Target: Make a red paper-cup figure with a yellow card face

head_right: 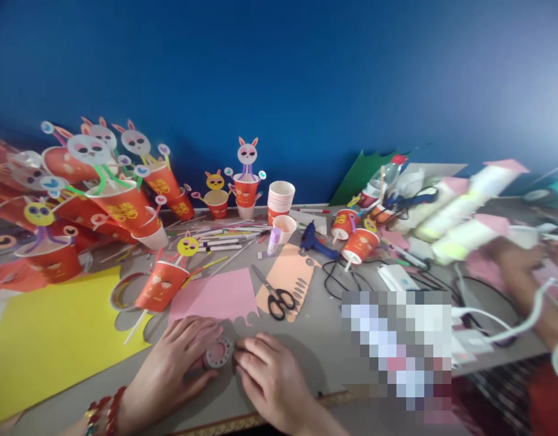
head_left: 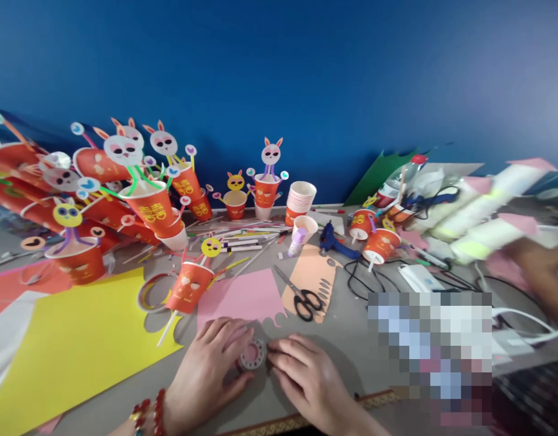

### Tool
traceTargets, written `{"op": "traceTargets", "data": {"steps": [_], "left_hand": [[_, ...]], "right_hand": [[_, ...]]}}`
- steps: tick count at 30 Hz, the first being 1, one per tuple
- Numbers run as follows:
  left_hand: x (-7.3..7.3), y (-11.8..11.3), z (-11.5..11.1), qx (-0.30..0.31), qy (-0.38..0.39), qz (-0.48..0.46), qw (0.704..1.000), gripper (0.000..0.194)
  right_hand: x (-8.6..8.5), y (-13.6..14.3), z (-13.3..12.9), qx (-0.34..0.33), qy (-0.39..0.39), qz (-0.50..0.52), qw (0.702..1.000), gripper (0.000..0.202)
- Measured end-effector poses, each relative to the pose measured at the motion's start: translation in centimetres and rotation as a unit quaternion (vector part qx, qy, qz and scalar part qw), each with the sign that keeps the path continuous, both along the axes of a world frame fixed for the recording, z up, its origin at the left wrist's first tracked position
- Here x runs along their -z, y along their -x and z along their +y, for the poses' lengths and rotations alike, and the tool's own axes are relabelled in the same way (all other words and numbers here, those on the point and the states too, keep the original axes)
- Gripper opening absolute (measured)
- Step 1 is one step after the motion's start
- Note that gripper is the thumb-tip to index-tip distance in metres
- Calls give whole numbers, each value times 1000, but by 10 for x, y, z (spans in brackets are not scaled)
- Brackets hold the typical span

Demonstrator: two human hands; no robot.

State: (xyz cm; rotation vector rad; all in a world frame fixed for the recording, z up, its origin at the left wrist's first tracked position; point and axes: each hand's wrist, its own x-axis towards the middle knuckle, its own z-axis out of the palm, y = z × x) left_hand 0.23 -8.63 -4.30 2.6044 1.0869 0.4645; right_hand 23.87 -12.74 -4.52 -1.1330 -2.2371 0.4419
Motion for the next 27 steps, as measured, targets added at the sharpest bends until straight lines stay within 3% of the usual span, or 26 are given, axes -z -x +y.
{"op": "traceTargets", "data": {"steps": [6,11,17,20,22,27], "left_hand": [[0,0,0,-2,-19,-4,1000,50],[-1,0,-1,-7,-23,-12,1000,48],[1,0,-2,-8,-20,-18,1000,53],[1,0,-2,-7,-24,-22,999,53],[0,0,-2,-7,-23,-23,999,53],[-4,-1,-5,-18,-3,-37,999,51]], "right_hand": [[-19,-37,15,94,-72,-34,992,22],[-31,-56,42,97,-88,-86,988,21],[-40,-29,70,62,-54,-167,983,17],[-45,-12,91,40,-58,-258,964,17],[-48,-1,113,40,-65,-351,933,18],[-47,26,183,75,-71,-409,907,13]]}}
